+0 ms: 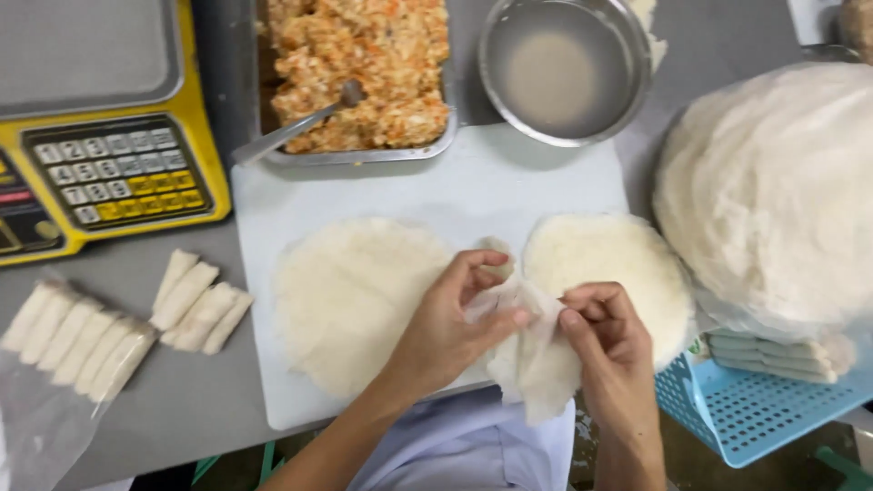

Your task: Separating individual spring roll wrappers from a large stack on a production table

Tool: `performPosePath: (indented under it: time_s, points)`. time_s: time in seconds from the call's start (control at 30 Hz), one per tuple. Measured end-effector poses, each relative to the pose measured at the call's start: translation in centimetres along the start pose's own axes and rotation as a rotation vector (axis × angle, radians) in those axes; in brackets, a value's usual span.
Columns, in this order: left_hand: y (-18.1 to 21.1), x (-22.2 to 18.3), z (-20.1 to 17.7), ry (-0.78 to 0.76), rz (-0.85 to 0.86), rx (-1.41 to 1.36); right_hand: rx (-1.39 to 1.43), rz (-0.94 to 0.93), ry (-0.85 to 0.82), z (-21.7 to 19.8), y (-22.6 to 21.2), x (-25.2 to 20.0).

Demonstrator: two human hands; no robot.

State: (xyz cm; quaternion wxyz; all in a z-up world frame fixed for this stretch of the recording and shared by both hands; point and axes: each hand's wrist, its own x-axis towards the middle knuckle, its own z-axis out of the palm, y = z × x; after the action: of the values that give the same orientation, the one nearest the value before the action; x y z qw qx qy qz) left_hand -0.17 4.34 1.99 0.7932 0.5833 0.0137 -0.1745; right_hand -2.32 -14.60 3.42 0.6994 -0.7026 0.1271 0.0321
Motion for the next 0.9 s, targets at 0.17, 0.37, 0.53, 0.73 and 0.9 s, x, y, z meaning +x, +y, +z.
performPosePath:
  time_s: [0.17, 0.37, 0.53, 0.73, 0.9]
  points:
    - [1.1, 0.2, 1.0, 0.129, -0.009, 0.255, -0.291, 0.07, -0.027, 2.4, -0.8, 0.4]
    - [1.4, 0.1, -2.0, 0.253, 0.194, 0.573, -0.456, -0.048, 0.119, 0.1, -1.6, 2.0]
    - [0.8, 0.5, -0.5, 0.086, -0.064, 0.206, -0.42, -0.204, -0.04, 1.1, -1.3, 0.3]
    - [3.3, -0.1, 1.0, 0.085, 0.108, 0.36, -0.428, -0.145, -0.09, 0.5, -2.9, 0.8]
    - [2.9, -0.4, -1.1, 0.115, 0.373, 0.599, -0.345, -0.015, 0.057, -0.3, -1.6, 2.3]
